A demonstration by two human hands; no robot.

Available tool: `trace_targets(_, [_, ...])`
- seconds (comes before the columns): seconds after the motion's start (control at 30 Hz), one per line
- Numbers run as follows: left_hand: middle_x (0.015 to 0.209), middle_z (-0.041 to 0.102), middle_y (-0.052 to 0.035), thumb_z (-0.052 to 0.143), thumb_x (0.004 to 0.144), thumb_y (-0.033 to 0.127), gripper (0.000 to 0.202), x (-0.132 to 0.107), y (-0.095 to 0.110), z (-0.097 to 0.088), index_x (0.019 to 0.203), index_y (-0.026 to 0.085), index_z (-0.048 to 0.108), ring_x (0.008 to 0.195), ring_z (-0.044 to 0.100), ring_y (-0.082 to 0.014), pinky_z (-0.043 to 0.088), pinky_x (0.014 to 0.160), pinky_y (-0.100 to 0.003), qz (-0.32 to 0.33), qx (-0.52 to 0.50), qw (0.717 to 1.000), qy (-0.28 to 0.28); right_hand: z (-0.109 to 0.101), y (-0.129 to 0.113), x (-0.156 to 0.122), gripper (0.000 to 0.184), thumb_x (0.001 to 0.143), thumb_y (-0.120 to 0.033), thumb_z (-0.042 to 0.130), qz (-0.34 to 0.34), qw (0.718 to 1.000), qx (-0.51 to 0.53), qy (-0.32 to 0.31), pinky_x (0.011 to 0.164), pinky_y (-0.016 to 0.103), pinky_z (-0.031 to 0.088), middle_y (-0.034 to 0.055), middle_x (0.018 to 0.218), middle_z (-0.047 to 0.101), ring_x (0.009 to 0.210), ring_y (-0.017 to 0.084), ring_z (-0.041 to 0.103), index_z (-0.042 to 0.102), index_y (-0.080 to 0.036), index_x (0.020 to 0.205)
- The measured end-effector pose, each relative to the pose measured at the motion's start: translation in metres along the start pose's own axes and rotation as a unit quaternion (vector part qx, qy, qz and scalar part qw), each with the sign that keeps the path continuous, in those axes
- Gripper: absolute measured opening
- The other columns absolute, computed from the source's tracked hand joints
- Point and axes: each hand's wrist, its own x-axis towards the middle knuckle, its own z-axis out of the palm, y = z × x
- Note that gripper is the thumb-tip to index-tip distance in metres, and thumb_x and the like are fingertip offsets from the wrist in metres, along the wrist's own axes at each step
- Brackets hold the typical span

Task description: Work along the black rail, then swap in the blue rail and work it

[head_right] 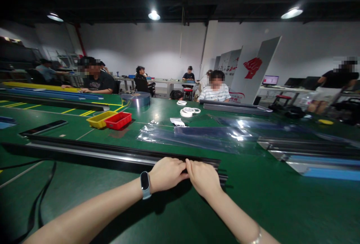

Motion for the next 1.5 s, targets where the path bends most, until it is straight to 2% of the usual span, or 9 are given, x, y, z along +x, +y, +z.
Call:
trace_targets(0.13, [0.084,0.063,-0.0054,0.034,0.085,0.045,0.036,0.001,-0.002,0.000,0.091,0.016,0.054,0.079,0.059,-0.0202,0.044,0.067,-0.030,0.004,-0.006,1.000,-0.002,-0.001,0.000,0.001,0.042,0.089,-0.028,0.020,0.005,1.000,-0.004,-0.001,0.047,0.024,0.027,0.0040,0.058,0.059,0.053,0.013,0.055,0.055,-0.017,0.071])
trace_targets(0.27, [0.080,0.063,-0.0060,0.039,0.083,0.047,0.035,0.001,-0.007,-0.004,0.087,0.016,0.056,0.078,0.060,-0.0208,0.044,0.065,-0.029,-0.002,-0.001,1.000,-0.031,-0.009,0.002,-0.001,0.043,0.089,-0.031,0.020,0.012,1.000,0.018,0.009,0.049,0.024,0.028,0.0029,0.058,0.058,0.056,0.012,0.054,0.054,-0.018,0.066])
trace_targets(0.4, [0.075,0.063,-0.0071,0.041,0.081,0.046,0.035,-0.003,-0.018,-0.013,0.079,0.017,0.058,0.074,0.061,-0.0216,0.045,0.063,-0.029,-0.019,0.028,0.997,-0.075,-0.015,0.006,-0.001,0.046,0.089,-0.036,0.022,0.043,0.999,0.012,0.030,0.049,0.024,0.028,0.0037,0.057,0.056,0.056,0.013,0.053,0.054,-0.018,0.060])
trace_targets(0.53, [0.074,0.064,-0.0065,0.044,0.078,0.048,0.033,-0.006,-0.030,-0.025,0.077,0.019,0.060,0.072,0.061,-0.0222,0.044,0.060,-0.029,-0.019,0.040,0.994,-0.102,-0.009,0.005,0.002,0.049,0.089,-0.038,0.020,0.054,0.998,0.032,0.000,0.049,0.024,0.030,0.0032,0.058,0.058,0.053,0.012,0.054,0.055,-0.019,0.059])
trace_targets(0.73, [0.070,0.064,-0.0048,0.039,0.077,0.056,0.042,-0.003,-0.037,-0.024,0.076,0.020,0.061,0.069,0.060,-0.0217,0.043,0.059,-0.028,0.010,0.009,0.995,-0.097,0.001,0.004,0.003,0.051,0.089,-0.037,0.018,0.051,0.998,0.019,-0.032,0.048,0.025,0.031,0.0046,0.057,0.059,0.052,0.014,0.055,0.054,-0.018,0.059])
trace_targets(0.97, [0.071,0.064,-0.0051,0.032,0.080,0.058,0.049,-0.003,-0.037,-0.012,0.075,0.019,0.062,0.069,0.060,-0.0196,0.041,0.058,-0.026,0.012,-0.022,0.996,-0.084,-0.004,0.000,0.004,0.043,0.089,-0.028,0.021,-0.024,0.999,-0.019,-0.013,0.049,0.025,0.028,0.0051,0.058,0.057,0.055,0.014,0.054,0.057,-0.016,0.069])
trace_targets(1.2, [0.076,0.065,-0.0038,0.030,0.080,0.057,0.048,-0.004,-0.037,-0.011,0.080,0.020,0.061,0.071,0.061,-0.0203,0.042,0.057,-0.026,0.011,-0.023,0.996,-0.084,-0.002,-0.006,0.007,0.047,0.089,-0.033,0.022,0.031,0.999,0.022,-0.013,0.048,0.024,0.030,0.0036,0.055,0.058,0.052,0.013,0.055,0.055,-0.017,0.058])
trace_targets(1.5, [0.080,0.064,-0.0017,0.031,0.081,0.056,0.044,-0.007,-0.036,-0.011,0.081,0.021,0.059,0.073,0.061,-0.0192,0.042,0.059,-0.026,0.008,-0.007,0.997,-0.072,-0.002,-0.007,0.007,0.047,0.089,-0.033,0.023,0.044,0.999,0.012,-0.014,0.047,0.024,0.030,0.0036,0.056,0.059,0.051,0.013,0.055,0.056,-0.017,0.059])
